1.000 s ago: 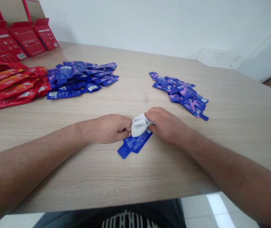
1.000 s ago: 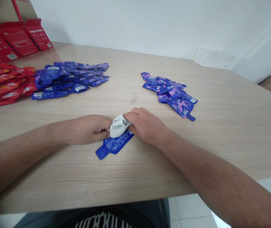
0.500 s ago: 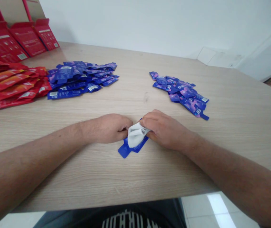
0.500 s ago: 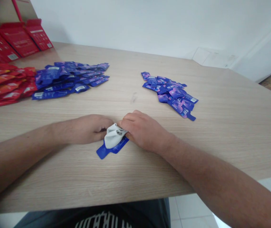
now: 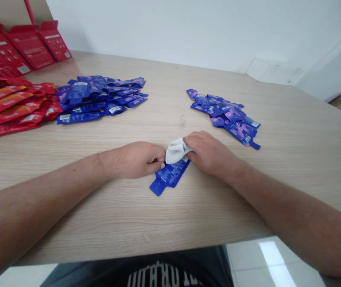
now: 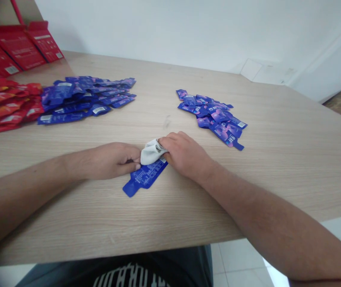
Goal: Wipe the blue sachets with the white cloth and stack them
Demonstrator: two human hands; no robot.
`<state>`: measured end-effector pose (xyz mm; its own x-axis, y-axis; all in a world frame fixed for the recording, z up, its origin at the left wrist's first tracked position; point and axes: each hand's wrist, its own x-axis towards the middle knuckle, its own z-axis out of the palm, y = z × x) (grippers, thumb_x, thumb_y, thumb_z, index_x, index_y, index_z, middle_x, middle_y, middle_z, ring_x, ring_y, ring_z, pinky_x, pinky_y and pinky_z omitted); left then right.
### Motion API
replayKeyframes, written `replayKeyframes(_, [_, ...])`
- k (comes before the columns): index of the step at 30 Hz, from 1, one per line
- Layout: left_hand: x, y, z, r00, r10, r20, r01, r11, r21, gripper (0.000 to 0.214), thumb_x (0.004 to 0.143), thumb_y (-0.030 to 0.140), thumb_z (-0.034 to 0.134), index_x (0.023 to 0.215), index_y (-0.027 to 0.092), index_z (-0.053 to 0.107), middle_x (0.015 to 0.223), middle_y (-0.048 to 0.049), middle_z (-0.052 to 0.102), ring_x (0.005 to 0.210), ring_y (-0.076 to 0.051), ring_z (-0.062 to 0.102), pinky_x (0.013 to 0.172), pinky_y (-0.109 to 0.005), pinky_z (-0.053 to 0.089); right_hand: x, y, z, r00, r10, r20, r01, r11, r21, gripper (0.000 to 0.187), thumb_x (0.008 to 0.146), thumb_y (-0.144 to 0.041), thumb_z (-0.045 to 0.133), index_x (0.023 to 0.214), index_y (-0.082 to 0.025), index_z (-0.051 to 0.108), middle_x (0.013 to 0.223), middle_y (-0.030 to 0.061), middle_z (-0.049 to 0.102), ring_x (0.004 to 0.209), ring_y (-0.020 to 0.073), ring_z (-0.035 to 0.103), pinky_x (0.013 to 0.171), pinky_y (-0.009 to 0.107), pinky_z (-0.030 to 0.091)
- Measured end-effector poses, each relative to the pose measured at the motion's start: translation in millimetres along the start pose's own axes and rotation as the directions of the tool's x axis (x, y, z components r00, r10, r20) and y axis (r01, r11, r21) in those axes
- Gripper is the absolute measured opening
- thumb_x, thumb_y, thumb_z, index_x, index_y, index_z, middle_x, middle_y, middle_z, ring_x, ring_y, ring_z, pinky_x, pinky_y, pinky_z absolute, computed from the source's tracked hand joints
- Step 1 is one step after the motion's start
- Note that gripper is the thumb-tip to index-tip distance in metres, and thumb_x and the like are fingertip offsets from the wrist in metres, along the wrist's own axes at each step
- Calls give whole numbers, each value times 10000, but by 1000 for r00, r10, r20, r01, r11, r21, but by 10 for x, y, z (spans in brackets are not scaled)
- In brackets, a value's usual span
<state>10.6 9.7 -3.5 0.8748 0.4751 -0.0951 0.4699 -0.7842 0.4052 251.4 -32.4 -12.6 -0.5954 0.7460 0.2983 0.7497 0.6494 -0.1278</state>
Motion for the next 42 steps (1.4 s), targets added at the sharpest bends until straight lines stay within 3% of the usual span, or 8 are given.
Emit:
replayKeyframes(7, [8, -14, 30, 999, -47, -6, 47, 998, 48, 190, 905, 282, 462, 817, 204, 611, 769, 13, 638, 686, -124, 557, 602, -231, 356, -54, -231, -55, 972, -212, 102, 207, 977, 59, 142, 897, -163, 570, 1025, -176, 630, 1012, 79, 610, 970, 228, 524, 902, 363, 419])
replayKeyframes(12, [11, -7, 22, 998, -70, 3, 70, 997, 43, 180, 895, 293, 471, 820, 206, 610, 766, 11, 640, 675, -128, 555, 585, -235, 345, -65, -322, -27, 991, -123, 57, 120, 992, 46, 129, 920, -185, 554, 1002, -166, 652, 994, 91, 604, 938, 225, 519, 854, 367, 440])
replayKeyframes(17, [9, 4, 16, 999, -37, 0, 37, 998, 46, 195, 904, 290, 471, 799, 207, 613, 731, 16, 623, 654, -122, 544, 575, -238, 342, -86, -536, -22, 939, -324, 118, 317, 945, 77, 212, 996, -223, 467, 1057, -205, 669, 1010, 77, 630, 1006, 221, 528, 925, 390, 416])
replayKeyframes(23, [11, 15, 15, 998, -64, -8, 64, 997, 39, 210, 903, 283, 465, 796, 201, 627, 740, 8, 637, 657, -124, 555, 571, -243, 345, -69, -490, -10, 982, -184, 46, 184, 983, 5, 176, 957, -204, 523, 1047, -165, 669, 995, 95, 624, 941, 227, 525, 864, 388, 435])
replayKeyframes(29, [2, 18, 4, 999, -39, 0, 39, 998, 42, 173, 882, 268, 486, 777, 205, 609, 724, 20, 620, 649, -120, 537, 570, -237, 343, -79, -632, -17, 925, -362, 113, 352, 931, 100, 217, 1004, -234, 466, 1078, -212, 668, 994, 64, 648, 1017, 216, 533, 932, 391, 414])
replayKeyframes(35, [10, 14, 12, 997, -73, 7, 72, 997, 35, 208, 898, 278, 460, 800, 210, 630, 730, 14, 637, 652, -128, 556, 565, -244, 347, -64, -547, -22, 975, -207, 81, 207, 978, 8, 195, 987, -225, 487, 1056, -169, 661, 1007, 90, 631, 981, 222, 535, 903, 388, 431])
replayKeyframes(40, [5, 21, 4, 998, -58, 3, 58, 997, 42, 195, 898, 283, 471, 786, 209, 613, 724, 17, 619, 655, -128, 546, 570, -241, 352, -80, -627, -24, 921, -373, 110, 362, 926, 105, 204, 996, -223, 485, 1082, -215, 669, 989, 60, 658, 1002, 212, 543, 912, 384, 424])
replayKeyframes(42, [4, 15, 8, 999, -50, 6, 49, 998, 41, 191, 901, 276, 467, 801, 213, 617, 741, 17, 627, 665, -127, 551, 579, -238, 356, -85, -607, -36, 926, -356, 127, 346, 933, 94, 190, 987, -212, 499, 1070, -203, 669, 991, 65, 659, 1003, 212, 544, 916, 382, 426])
